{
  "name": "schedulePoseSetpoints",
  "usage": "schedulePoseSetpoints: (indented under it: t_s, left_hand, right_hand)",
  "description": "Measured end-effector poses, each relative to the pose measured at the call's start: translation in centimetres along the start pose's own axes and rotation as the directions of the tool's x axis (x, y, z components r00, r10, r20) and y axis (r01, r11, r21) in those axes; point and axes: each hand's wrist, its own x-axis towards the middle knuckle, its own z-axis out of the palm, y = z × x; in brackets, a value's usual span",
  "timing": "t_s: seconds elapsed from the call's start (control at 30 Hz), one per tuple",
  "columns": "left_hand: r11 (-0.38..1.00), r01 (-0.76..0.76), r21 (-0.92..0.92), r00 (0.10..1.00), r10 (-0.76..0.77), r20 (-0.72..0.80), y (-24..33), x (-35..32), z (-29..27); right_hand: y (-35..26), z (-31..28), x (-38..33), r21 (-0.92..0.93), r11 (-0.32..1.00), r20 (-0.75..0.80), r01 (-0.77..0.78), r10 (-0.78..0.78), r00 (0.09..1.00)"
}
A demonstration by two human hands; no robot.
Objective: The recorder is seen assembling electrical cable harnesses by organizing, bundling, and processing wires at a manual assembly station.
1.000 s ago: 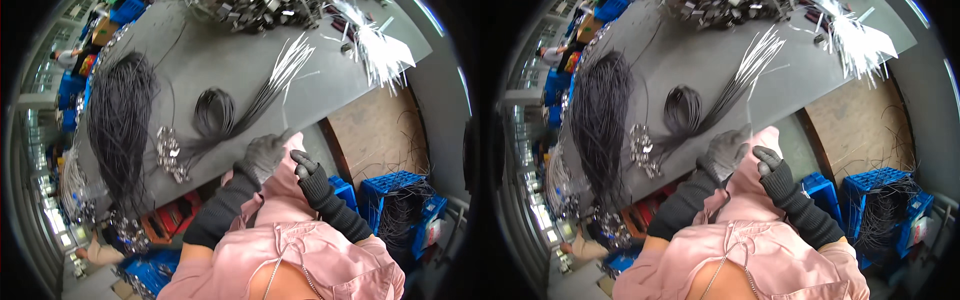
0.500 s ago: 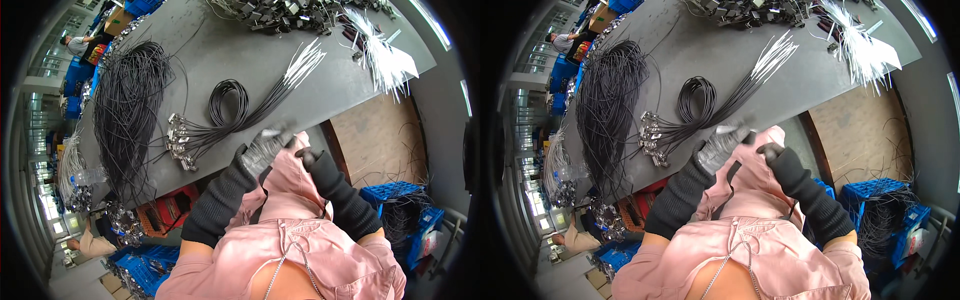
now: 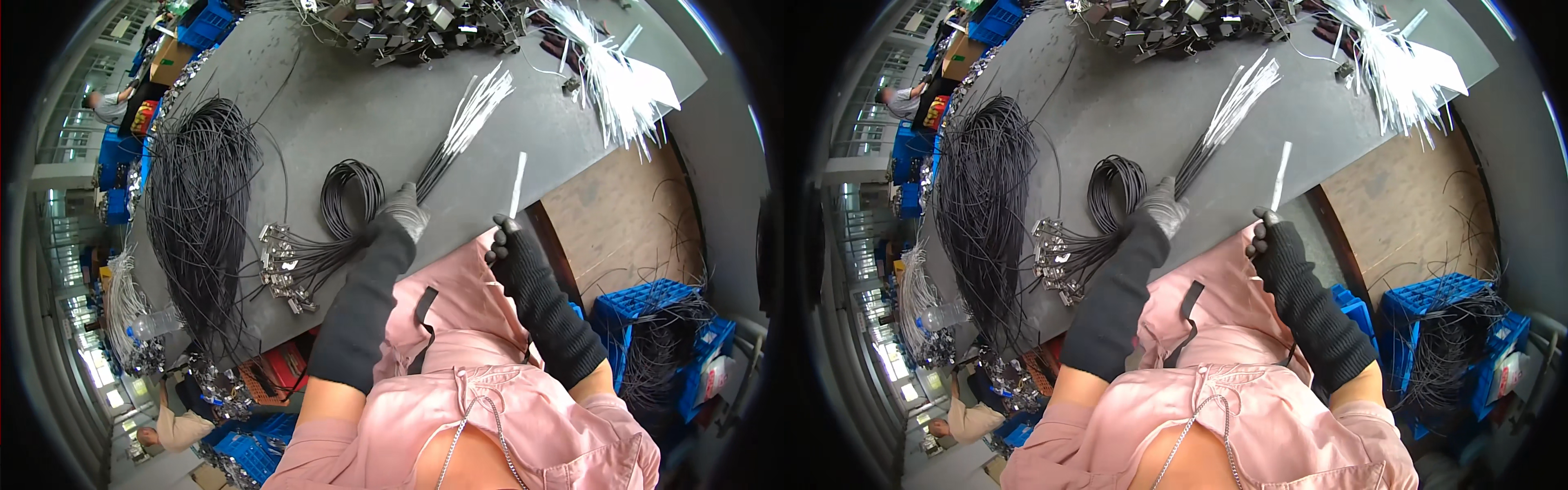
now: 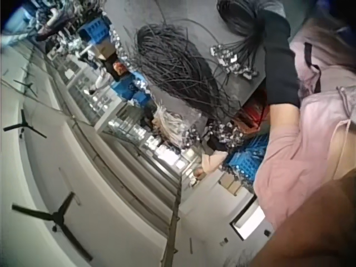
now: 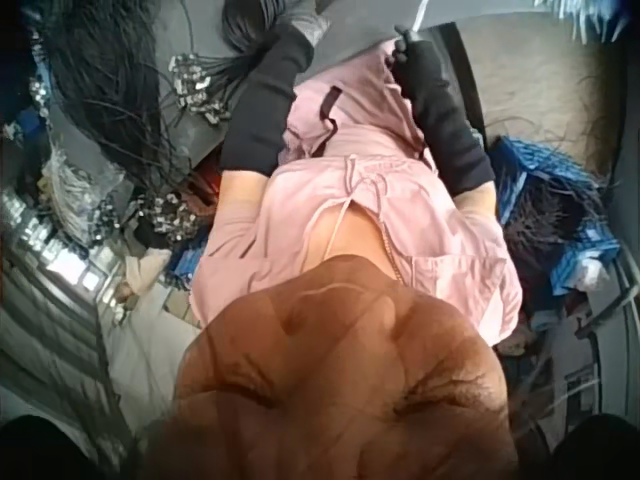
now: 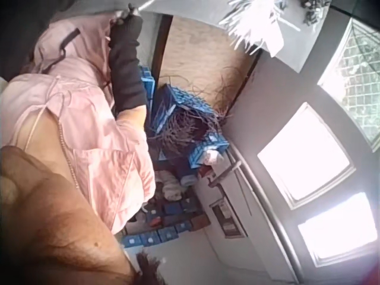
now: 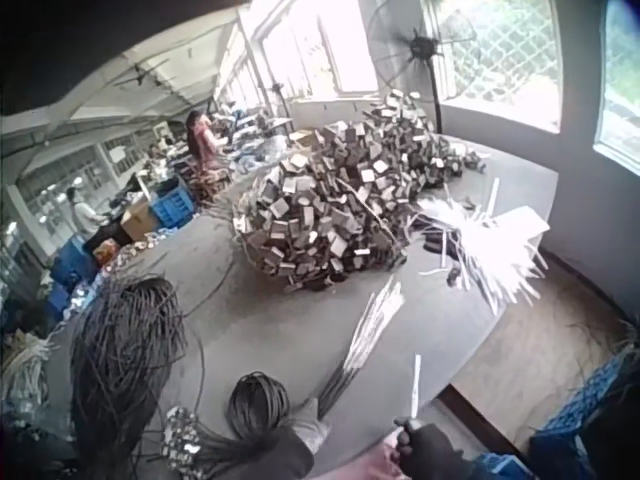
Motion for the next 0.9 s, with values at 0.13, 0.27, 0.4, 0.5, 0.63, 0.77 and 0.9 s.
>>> schedulePoseSetpoints:
  t_s: [0.13, 0.27, 0.4, 0.5, 0.63, 0.77, 0.9]
  left_hand:
    - [0.947, -0.23, -0.224, 0.971, 0.207, -0.121, -2.1, -1.1, -0.2]
    - [0.896, -0.329, -0.298, 0.94, 0.283, -0.188, -2.9, -3.0, 0.1]
    - [0.807, -0.438, -0.397, 0.863, 0.253, -0.437, -4.8, -2.1, 3.4]
    - [0.48, -0.134, -0.867, 0.991, 0.09, -0.103, -3.7, -4.2, 1.2]
    - [0.673, -0.081, -0.735, 0.978, 0.195, 0.07, -5.2, -2.7, 1.9]
    - [0.887, -0.229, -0.4, 0.962, 0.144, -0.231, -3.9, -4.7, 1.2]
    - [0.778, -0.339, -0.529, 0.938, 0.238, -0.251, -3.8, -5.8, 3.1]
  right_hand:
    - [1.4, 2.2, 3.5, -0.064, 0.995, 0.015, -0.076, 0.077, 0.997]
    - [2.2, 5.5, 7.1, -0.385, 0.922, 0.193, -0.024, 0.106, 0.976]
    - [4.1, 6.2, 10.2, -0.596, 0.344, 0.699, 0.725, -0.222, 0.68]
    - [3.9, 4.9, 8.7, -0.658, 0.11, 0.732, 0.745, -0.137, 0.667]
    - [3.1, 5.0, 6.7, -0.737, -0.197, 0.657, 0.646, 0.012, 0.753]
    - [0.9, 6.1, 0.1, -0.405, -0.501, 0.804, 0.765, 0.204, 0.559]
    - [-4.0, 11.8, -1.4, -0.083, -0.743, 0.865, 0.665, 0.277, 0.418]
